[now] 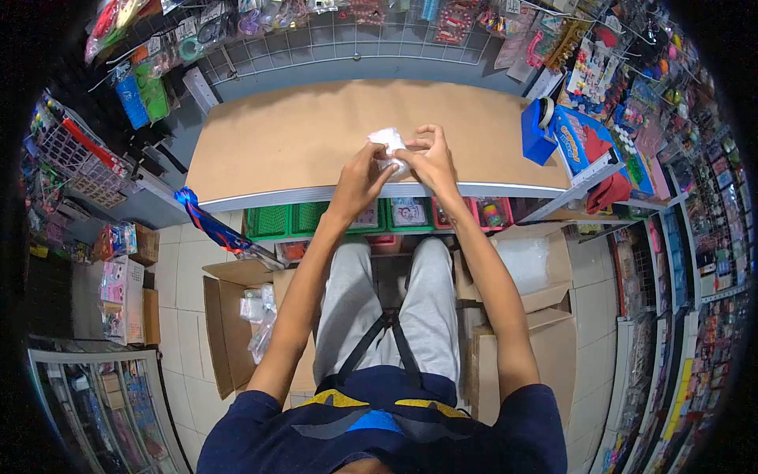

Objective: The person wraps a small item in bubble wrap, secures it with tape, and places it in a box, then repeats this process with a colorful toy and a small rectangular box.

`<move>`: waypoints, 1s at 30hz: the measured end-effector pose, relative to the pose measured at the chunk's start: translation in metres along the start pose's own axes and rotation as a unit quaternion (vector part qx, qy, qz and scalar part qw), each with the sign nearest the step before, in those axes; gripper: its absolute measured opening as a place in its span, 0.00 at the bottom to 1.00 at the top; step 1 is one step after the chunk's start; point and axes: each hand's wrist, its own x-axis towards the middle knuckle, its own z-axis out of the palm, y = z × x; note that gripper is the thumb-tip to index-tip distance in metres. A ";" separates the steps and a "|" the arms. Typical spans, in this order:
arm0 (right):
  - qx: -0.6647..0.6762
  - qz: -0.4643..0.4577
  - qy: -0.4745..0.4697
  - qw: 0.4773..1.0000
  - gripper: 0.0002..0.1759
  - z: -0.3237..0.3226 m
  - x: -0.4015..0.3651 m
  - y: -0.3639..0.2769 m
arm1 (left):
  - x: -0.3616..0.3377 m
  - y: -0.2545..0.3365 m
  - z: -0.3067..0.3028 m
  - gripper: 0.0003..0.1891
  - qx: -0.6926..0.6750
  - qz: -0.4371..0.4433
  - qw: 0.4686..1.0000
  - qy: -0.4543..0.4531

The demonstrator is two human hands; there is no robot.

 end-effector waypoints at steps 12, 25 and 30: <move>0.065 0.065 -0.047 0.995 0.14 -0.011 -0.004 -0.018 | -0.004 0.005 -0.005 0.30 0.089 0.048 0.991 -0.086; 0.001 -0.159 -0.136 0.978 0.27 -0.018 -0.033 -0.011 | -0.060 0.034 -0.015 0.18 0.022 -0.102 0.976 0.189; 0.137 -0.027 -0.234 0.962 0.34 0.021 -0.076 -0.037 | -0.070 0.073 -0.031 0.18 -0.522 -0.296 0.756 0.263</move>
